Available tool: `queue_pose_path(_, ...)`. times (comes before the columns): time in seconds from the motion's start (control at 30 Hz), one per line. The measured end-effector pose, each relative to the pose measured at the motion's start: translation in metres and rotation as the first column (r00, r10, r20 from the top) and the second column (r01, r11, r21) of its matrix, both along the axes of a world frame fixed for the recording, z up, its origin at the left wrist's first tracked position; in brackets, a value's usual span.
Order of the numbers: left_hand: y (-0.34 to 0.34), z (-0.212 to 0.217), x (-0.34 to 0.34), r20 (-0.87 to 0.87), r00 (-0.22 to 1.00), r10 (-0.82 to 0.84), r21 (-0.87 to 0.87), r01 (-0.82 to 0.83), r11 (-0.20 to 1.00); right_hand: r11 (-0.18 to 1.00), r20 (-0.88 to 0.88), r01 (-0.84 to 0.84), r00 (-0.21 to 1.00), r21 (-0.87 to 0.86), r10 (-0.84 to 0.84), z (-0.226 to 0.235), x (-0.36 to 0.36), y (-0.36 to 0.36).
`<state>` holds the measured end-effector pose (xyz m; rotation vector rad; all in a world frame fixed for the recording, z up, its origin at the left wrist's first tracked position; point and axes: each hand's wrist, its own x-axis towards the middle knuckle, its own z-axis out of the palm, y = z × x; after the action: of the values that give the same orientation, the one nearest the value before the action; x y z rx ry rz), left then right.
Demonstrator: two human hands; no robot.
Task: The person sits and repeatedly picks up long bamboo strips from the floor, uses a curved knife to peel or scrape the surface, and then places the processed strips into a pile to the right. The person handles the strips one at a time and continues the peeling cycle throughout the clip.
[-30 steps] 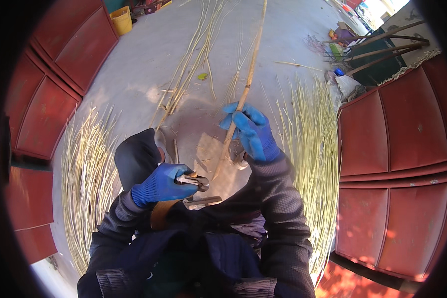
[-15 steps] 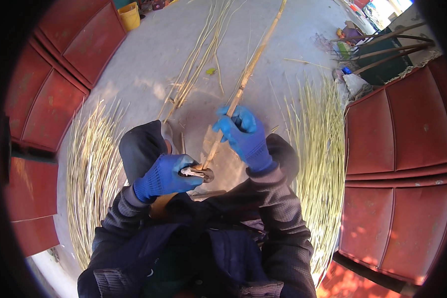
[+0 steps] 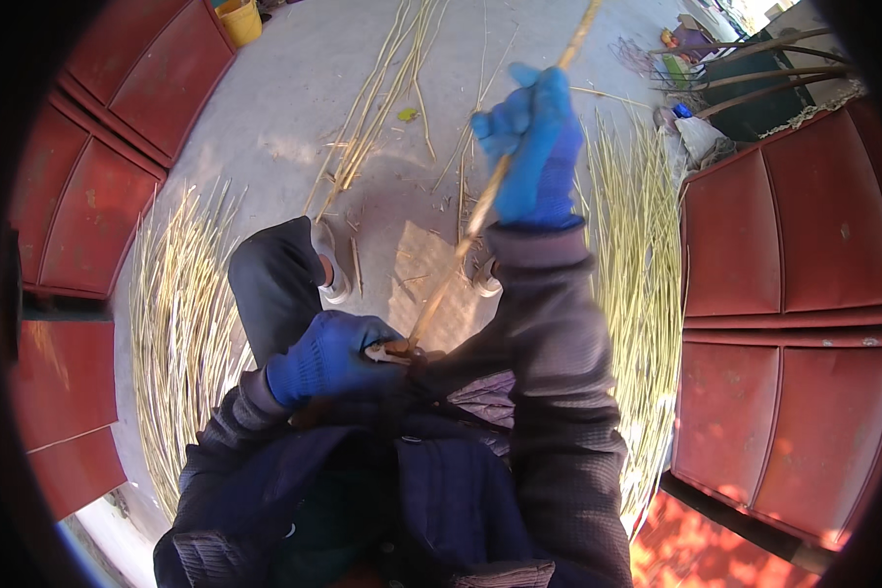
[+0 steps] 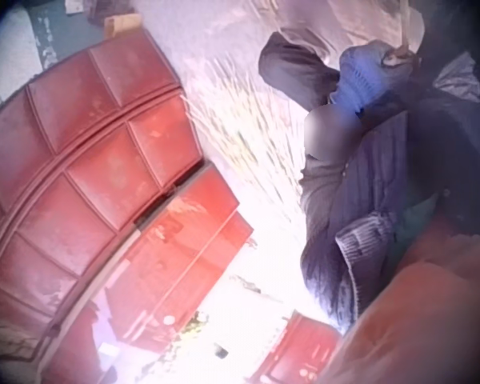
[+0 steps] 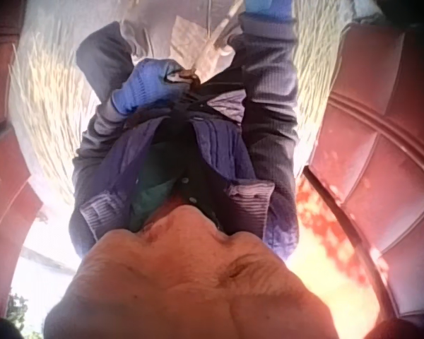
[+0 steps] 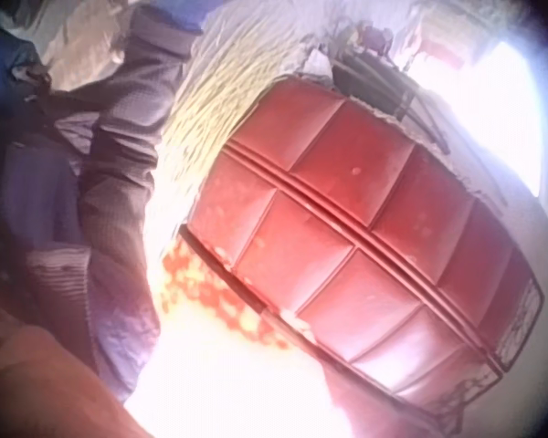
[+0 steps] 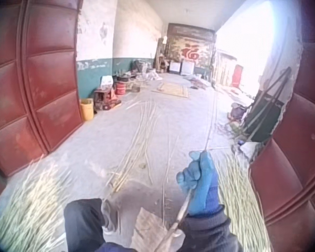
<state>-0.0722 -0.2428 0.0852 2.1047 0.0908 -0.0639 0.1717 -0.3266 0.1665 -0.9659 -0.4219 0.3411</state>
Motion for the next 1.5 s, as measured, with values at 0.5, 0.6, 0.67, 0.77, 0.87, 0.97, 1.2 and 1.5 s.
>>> queue_pose_path(0.5, 0.018, 0.027, 0.132, 0.213, 0.959, 0.186, -0.046, -0.180, 0.983, 0.740, 0.524, 0.323, 0.850, -0.591, 0.048, -0.125, -0.097, -0.080)
queue_pose_path(0.6, 0.023, 0.014, 0.151, 0.055, 0.931, 0.360, -0.484, -0.291, 0.826, 0.586, 0.729, 0.527, 0.664, -0.615, 0.169, -0.140, -0.092, -0.082)
queue_pose_path(0.67, 0.044, 0.007, 0.155, 0.177, 0.912, 0.371, -0.570, -0.212, 0.794, 0.589, 0.722, 0.509, 0.664, -0.628, 0.196, -0.137, -0.088, -0.100)
queue_pose_path(0.77, 0.126, 0.003, 0.171, 0.662, 0.739, 0.124, 0.152, -0.295, 0.943, 0.631, 0.625, 0.351, 0.728, -0.692, 0.281, -0.131, -0.132, -0.185)
queue_pose_path(0.87, 0.181, -0.009, 0.186, 0.617, 0.779, 0.112, 0.217, -0.305, 0.927, 0.443, 0.416, 0.203, 0.784, -0.873, 0.461, -0.133, -0.153, -0.300)
queue_pose_path(0.97, 0.186, -0.019, 0.198, 0.542, 0.814, 0.209, 0.176, -0.353, 0.919, 0.290, 0.422, 0.311, 0.739, -0.905, 0.525, -0.131, -0.186, -0.367)
queue_pose_path(1.2, 0.040, -0.016, 0.204, -0.002, 0.934, 0.356, -0.630, -0.278, 0.725, 0.469, 0.408, 0.220, 0.844, -0.855, 0.348, -0.123, -0.114, -0.288)
queue_pose_path(1.5, 0.091, -0.058, 0.199, 0.119, 0.922, 0.367, -0.249, -0.330, 0.911, 0.549, 0.538, 0.276, 0.743, -0.789, 0.398, -0.137, -0.096, -0.211)
